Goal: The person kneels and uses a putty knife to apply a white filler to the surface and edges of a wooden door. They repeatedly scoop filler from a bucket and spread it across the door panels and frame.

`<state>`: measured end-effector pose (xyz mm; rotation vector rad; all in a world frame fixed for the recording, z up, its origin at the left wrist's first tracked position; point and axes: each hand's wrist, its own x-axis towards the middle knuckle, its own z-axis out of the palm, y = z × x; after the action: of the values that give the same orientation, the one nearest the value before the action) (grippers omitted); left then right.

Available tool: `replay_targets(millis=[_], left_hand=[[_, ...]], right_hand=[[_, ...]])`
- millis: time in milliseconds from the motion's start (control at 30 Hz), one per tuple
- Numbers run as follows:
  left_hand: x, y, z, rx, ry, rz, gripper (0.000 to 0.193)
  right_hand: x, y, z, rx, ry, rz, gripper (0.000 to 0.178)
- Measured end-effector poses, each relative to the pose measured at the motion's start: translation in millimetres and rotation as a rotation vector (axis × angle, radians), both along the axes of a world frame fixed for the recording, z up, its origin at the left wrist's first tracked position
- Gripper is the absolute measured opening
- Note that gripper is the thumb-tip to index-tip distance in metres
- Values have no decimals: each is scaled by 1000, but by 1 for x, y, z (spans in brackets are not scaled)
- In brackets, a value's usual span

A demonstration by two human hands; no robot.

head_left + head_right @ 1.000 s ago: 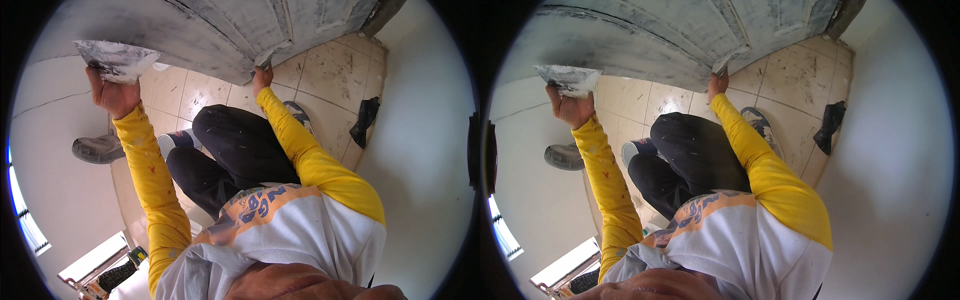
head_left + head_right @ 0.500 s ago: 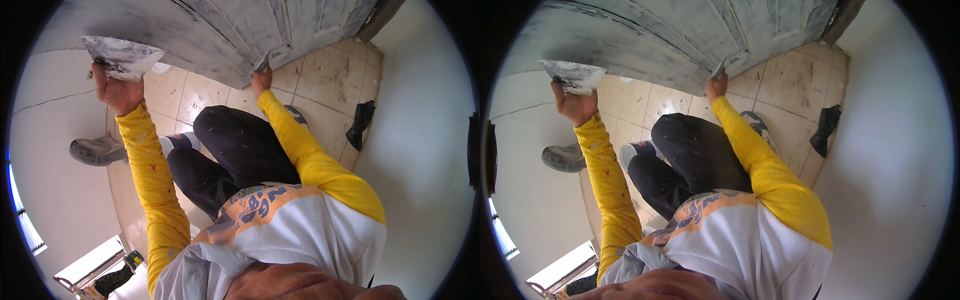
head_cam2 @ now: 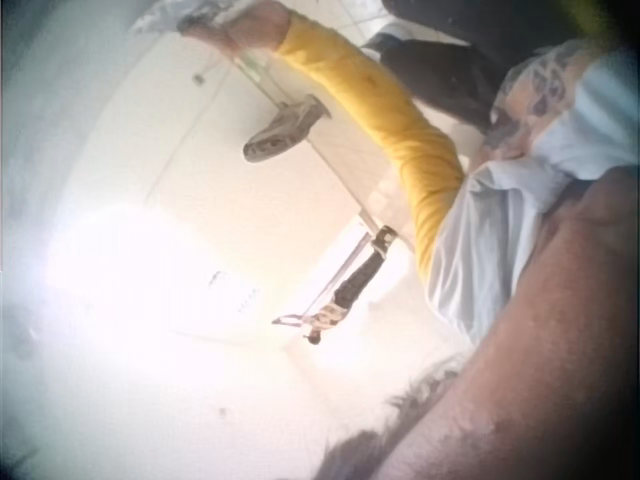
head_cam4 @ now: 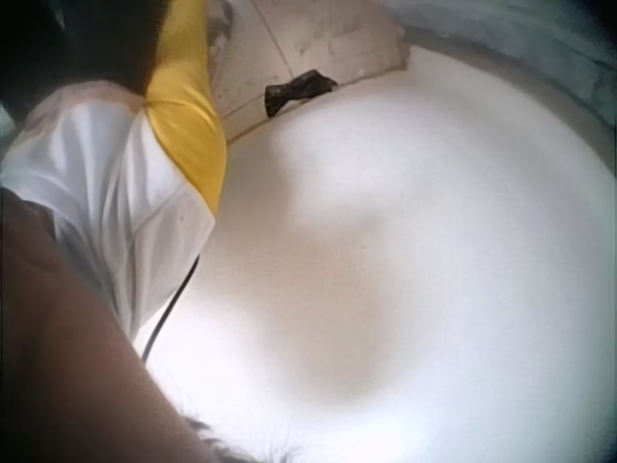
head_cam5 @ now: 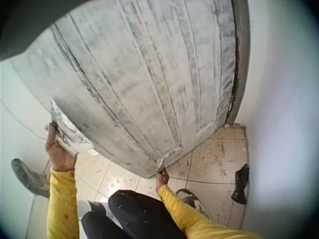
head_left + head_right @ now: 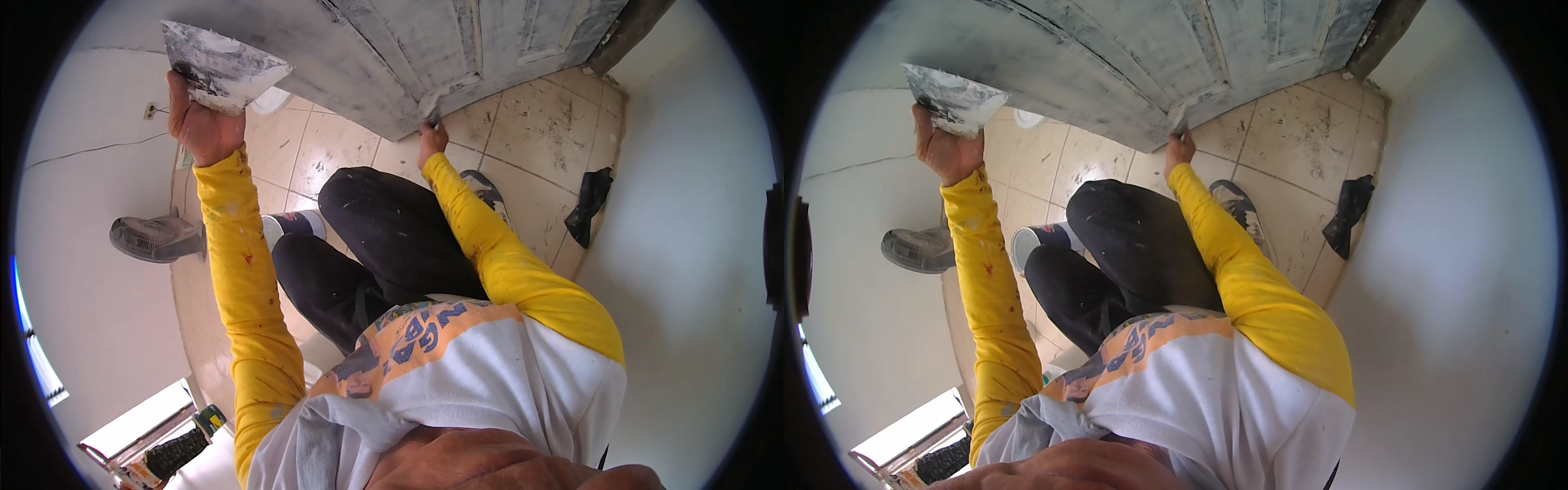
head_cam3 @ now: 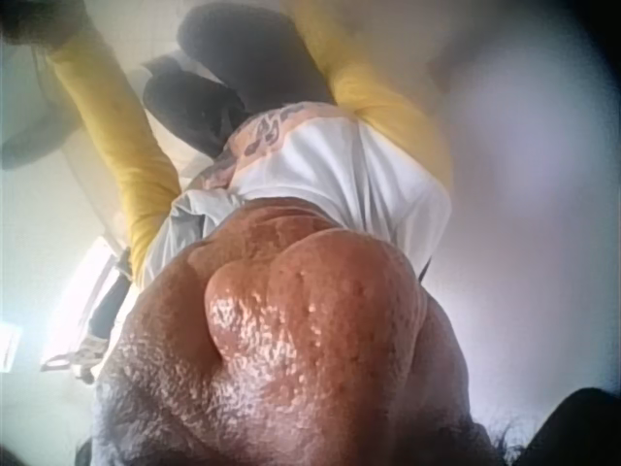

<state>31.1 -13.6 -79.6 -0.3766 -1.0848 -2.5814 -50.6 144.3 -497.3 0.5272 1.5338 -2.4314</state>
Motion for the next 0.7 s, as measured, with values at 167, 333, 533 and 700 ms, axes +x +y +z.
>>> replay_targets(millis=[167,333,533,700], left_hand=[[54,47,22,-110,41,182,47],[85,96,-16,229,-285,172,48],[24,161,-34,474,-478,-46,35],[8,175,6,332,-302,-175,34]], right_hand=[[16,70,81,-335,-6,286,33],[-19,167,227,130,677,658,32],[-17,213,414,259,1668,820,65],[-8,217,456,678,1818,789,79]])
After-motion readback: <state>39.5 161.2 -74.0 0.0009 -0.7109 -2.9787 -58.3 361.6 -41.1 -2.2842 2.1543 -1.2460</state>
